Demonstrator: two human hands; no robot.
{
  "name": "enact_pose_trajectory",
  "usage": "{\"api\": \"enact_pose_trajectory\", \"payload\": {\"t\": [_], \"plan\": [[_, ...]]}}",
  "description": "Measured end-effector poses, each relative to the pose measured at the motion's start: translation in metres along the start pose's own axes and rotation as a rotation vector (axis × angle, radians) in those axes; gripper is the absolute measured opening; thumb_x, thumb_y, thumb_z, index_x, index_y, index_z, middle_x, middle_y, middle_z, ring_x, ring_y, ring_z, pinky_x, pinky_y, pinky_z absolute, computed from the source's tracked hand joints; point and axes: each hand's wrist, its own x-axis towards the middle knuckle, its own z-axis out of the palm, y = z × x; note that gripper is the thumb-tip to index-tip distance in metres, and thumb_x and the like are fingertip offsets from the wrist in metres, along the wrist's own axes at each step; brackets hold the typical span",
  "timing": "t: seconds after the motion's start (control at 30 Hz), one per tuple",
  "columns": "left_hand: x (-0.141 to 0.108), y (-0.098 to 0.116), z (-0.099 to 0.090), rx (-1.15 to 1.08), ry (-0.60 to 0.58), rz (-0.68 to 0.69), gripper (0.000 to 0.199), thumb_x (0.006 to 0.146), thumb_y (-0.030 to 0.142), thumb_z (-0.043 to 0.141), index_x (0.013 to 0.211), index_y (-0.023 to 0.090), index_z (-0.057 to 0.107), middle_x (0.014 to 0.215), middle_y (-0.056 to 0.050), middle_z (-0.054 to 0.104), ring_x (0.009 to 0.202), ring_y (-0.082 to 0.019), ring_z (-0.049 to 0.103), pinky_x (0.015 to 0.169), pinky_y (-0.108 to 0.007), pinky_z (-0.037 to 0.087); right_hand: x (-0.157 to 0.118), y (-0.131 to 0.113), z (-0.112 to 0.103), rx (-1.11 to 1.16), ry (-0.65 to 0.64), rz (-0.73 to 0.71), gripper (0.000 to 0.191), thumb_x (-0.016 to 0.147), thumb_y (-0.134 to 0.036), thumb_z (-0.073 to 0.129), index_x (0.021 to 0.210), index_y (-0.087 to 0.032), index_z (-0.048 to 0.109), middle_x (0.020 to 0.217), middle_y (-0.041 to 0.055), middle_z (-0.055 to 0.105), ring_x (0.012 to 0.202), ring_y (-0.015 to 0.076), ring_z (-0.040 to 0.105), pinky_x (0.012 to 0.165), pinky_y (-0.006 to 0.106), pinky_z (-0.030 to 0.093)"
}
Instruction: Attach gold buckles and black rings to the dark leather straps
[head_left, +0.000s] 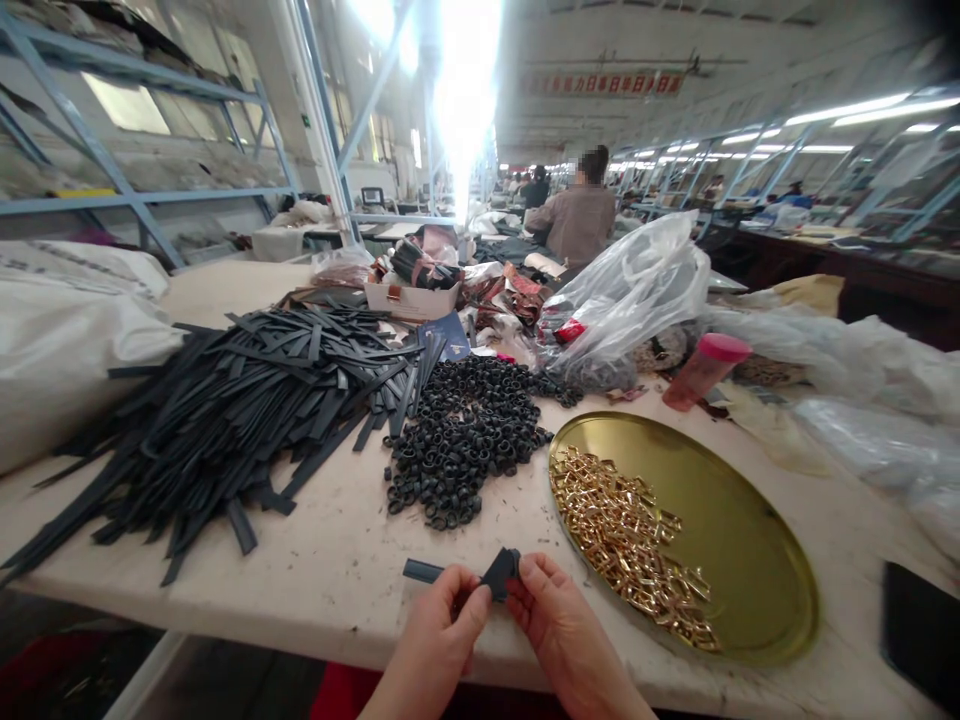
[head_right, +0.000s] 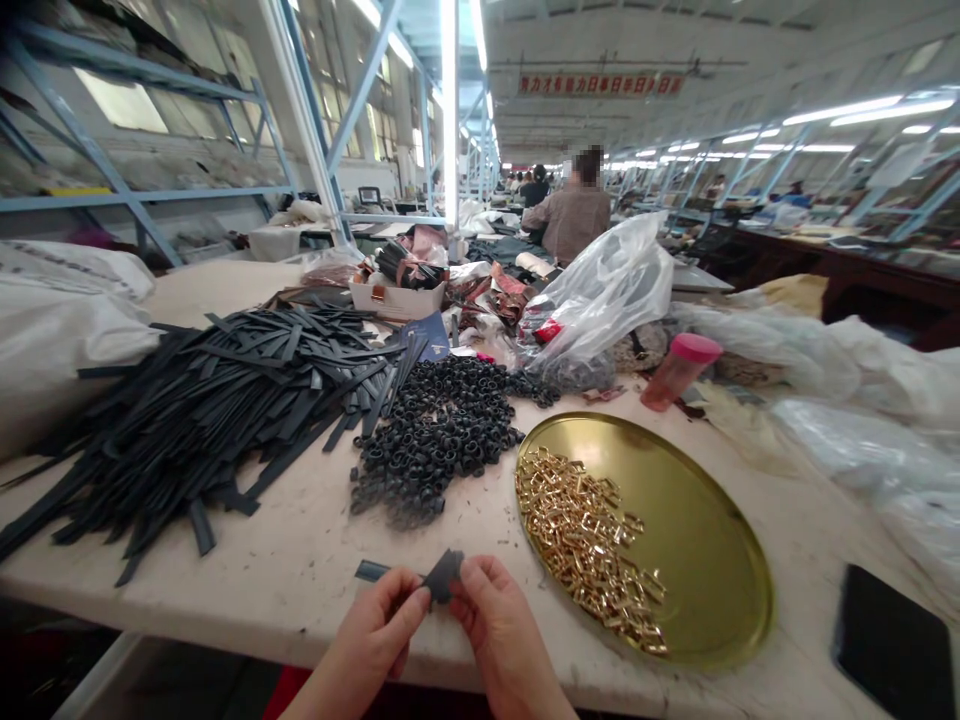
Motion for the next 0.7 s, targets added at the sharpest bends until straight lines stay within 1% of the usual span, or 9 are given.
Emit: {"api": "enact_pose_trajectory", "payload": {"t": [0.1, 0.17, 0.23, 0.33, 0.43, 0.5, 0.57, 0.63, 0.7], "plan": [[-0.005, 0.004, 0.0, 0.182, 0.025, 0.083, 0.019, 0.076, 0.034, 0.044, 0.063, 0.02, 0.043, 0.053, 0.007, 0.036, 0.049, -0.01, 0.036, 0.047, -0.021, 0.027, 0.0, 0.001, -0.004, -0.126, 0.004, -0.046, 0.022, 0.062, -0.03, 0.074, 0.077, -0.019, 0.062, 0.072, -0.0026, 0.066, 0.065, 0.0111, 0.057, 0.063, 0.022, 0.044], [-0.009, 0.01, -0.003, 0.293, -0.004, 0.1, 0.016, 0.076, 0.029, 0.044, 0.063, 0.019, 0.045, 0.057, 0.005, 0.04, 0.056, -0.011, 0.039, 0.052, -0.021, 0.028, 0.0, -0.001, -0.011, -0.279, -0.003, -0.071, 0.027, 0.062, -0.03, 0.074, 0.084, -0.02, 0.064, 0.073, -0.0023, 0.065, 0.065, 0.0118, 0.056, 0.064, 0.023, 0.043], [-0.012, 0.018, -0.008, 0.374, -0.052, 0.1, 0.015, 0.076, 0.026, 0.043, 0.063, 0.019, 0.046, 0.059, 0.004, 0.045, 0.059, -0.012, 0.042, 0.054, -0.021, 0.028, 0.0, -0.004, -0.017, -0.411, -0.058, -0.108, 0.024, 0.062, -0.031, 0.074, 0.081, -0.019, 0.065, 0.068, -0.0028, 0.063, 0.062, 0.0119, 0.054, 0.061, 0.023, 0.041], [-0.014, 0.025, -0.015, 0.503, -0.127, 0.131, 0.014, 0.075, 0.024, 0.043, 0.062, 0.019, 0.047, 0.06, 0.003, 0.05, 0.06, -0.013, 0.045, 0.054, -0.021, 0.027, -0.003, -0.008, -0.02, -0.514, -0.143, -0.155, 0.021, 0.059, -0.031, 0.075, 0.073, -0.019, 0.065, 0.064, -0.0034, 0.061, 0.061, 0.0127, 0.053, 0.06, 0.024, 0.039], [-0.015, 0.027, -0.014, 0.587, -0.181, 0.168, 0.014, 0.074, 0.023, 0.044, 0.061, 0.018, 0.048, 0.061, 0.002, 0.053, 0.06, -0.013, 0.046, 0.054, -0.022, 0.027, -0.011, -0.008, -0.018, -0.576, -0.17, -0.109, 0.021, 0.058, -0.031, 0.075, 0.073, -0.019, 0.065, 0.062, -0.0036, 0.061, 0.061, 0.0127, 0.052, 0.06, 0.023, 0.037], [-0.018, 0.026, -0.01, 0.561, -0.172, 0.177, 0.015, 0.075, 0.024, 0.045, 0.061, 0.018, 0.048, 0.062, 0.001, 0.053, 0.061, -0.014, 0.047, 0.055, -0.022, 0.029, -0.016, -0.007, -0.015, -0.581, -0.161, -0.06, 0.024, 0.056, -0.031, 0.075, 0.073, -0.019, 0.064, 0.059, -0.0049, 0.059, 0.057, 0.0112, 0.049, 0.056, 0.022, 0.035], [-0.025, 0.022, -0.004, 0.454, -0.188, 0.135, 0.017, 0.078, 0.028, 0.042, 0.067, 0.018, 0.05, 0.064, 0.001, 0.054, 0.058, -0.013, 0.048, 0.053, -0.021, 0.032, -0.019, -0.007, -0.015, -0.564, -0.168, -0.036, 0.027, 0.055, -0.033, 0.076, 0.072, -0.018, 0.061, 0.055, -0.0061, 0.056, 0.053, 0.0096, 0.046, 0.052, 0.021, 0.032], [-0.032, 0.017, 0.0, 0.304, -0.269, 0.061, 0.02, 0.081, 0.032, 0.04, 0.084, 0.017, 0.052, 0.064, 0.001, 0.056, 0.054, -0.011, 0.049, 0.052, -0.02, 0.034, -0.02, -0.007, -0.016, -0.539, -0.194, -0.062, 0.03, 0.056, -0.037, 0.075, 0.072, -0.017, 0.059, 0.054, -0.0065, 0.054, 0.051, 0.0086, 0.044, 0.051, 0.021, 0.031], [-0.037, 0.009, 0.001, 0.191, -0.328, 0.017, 0.033, 0.082, 0.037, 0.039, 0.109, 0.018, 0.046, 0.06, 0.003, 0.055, 0.051, -0.011, 0.048, 0.051, -0.02, 0.036, -0.02, -0.004, -0.017, -0.526, -0.225, -0.113, 0.031, 0.058, -0.04, 0.073, 0.073, -0.017, 0.058, 0.055, -0.0059, 0.053, 0.051, 0.0084, 0.045, 0.053, 0.021, 0.032]]}}
